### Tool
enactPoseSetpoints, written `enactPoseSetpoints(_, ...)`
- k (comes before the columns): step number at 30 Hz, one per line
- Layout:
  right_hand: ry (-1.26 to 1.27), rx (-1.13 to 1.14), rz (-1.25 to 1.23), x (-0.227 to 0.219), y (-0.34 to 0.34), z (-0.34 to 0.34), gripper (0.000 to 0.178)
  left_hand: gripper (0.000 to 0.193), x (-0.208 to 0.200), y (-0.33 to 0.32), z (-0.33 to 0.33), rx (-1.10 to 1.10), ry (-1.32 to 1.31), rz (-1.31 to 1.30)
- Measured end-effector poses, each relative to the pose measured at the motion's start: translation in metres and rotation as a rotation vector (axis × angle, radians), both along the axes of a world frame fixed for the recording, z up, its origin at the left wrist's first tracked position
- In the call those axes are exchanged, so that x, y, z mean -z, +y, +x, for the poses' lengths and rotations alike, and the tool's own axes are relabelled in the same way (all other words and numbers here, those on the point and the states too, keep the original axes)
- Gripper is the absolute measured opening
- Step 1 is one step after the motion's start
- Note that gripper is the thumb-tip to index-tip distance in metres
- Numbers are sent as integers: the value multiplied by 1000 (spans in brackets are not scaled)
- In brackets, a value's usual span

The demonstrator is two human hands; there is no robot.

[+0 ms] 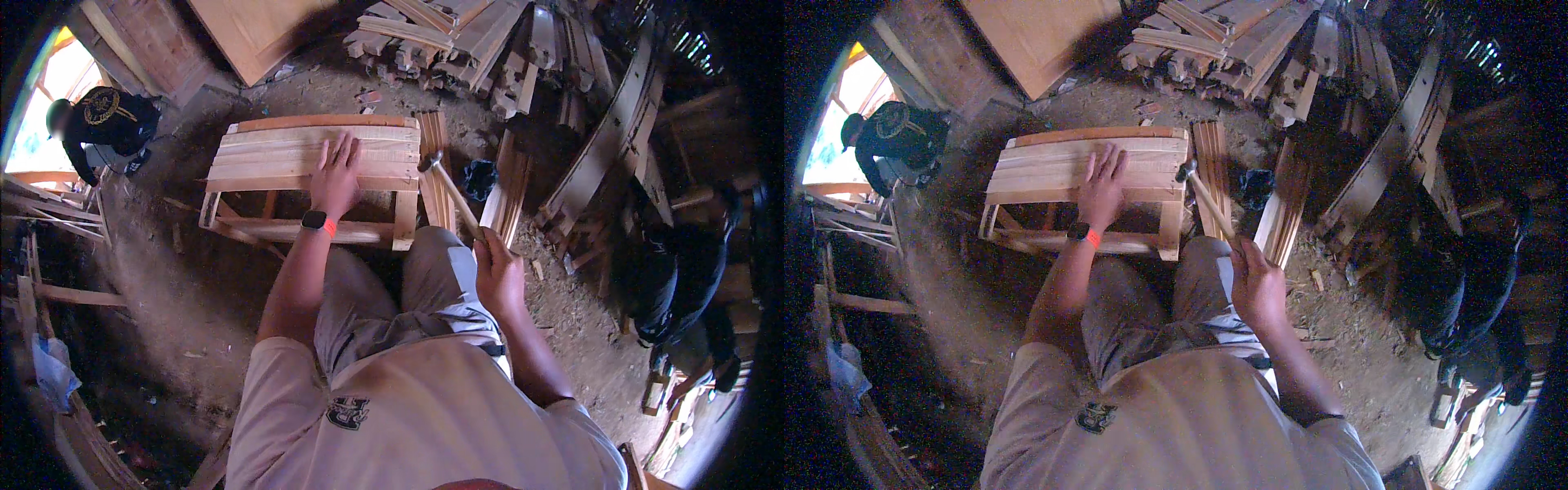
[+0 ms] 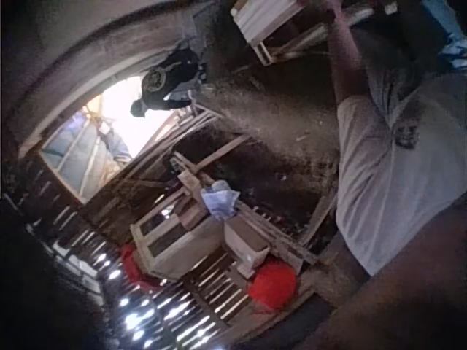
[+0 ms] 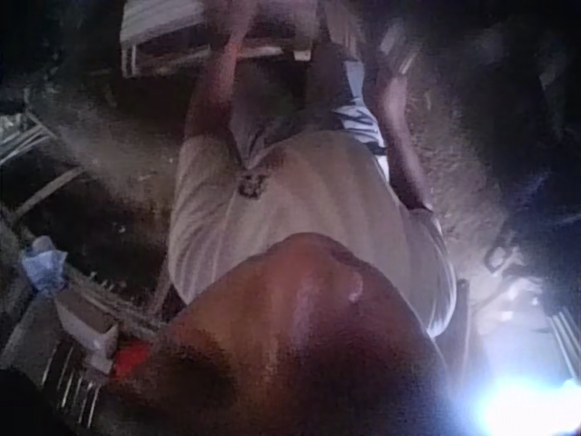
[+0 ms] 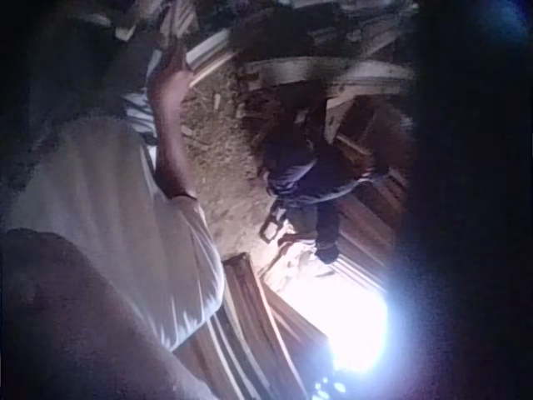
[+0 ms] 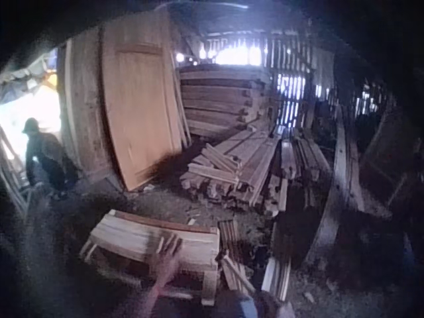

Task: The person assembles a small wooden stool by nailing thin slats onto a frame. They use a hammer to drive nails into the wood, repeatedly adjusting the slats and checking alignment while kneeling on the floor.

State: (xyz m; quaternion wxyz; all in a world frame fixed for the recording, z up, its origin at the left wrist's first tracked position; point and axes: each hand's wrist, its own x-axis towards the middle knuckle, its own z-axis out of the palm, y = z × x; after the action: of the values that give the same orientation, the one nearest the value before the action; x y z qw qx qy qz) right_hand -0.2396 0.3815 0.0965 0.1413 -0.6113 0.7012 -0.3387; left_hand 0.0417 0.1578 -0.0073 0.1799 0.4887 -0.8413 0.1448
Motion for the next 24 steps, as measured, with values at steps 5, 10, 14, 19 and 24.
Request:
enactPoseSetpoints(5,110,-17,5,-3,-13,8,25,71,17,-3,-4,-2,109,5)
enactPoseSetpoints(10,208,-91,-89,-21,-21,9,20,72,25,-5,0,-35,89,5)
enactPoseSetpoints(14,124,-69,-270,-17,-17,7,19,71,17,1,-6,-34,142,45)
enactPoseSetpoints(19,357,-177,14,1,-18,2,21,71,34,-12,0,-23,64,-38)
enactPoseSetpoints(24,125,-71,-289,-15,-15,8,28,69,21,-4,-4,-40,106,27)
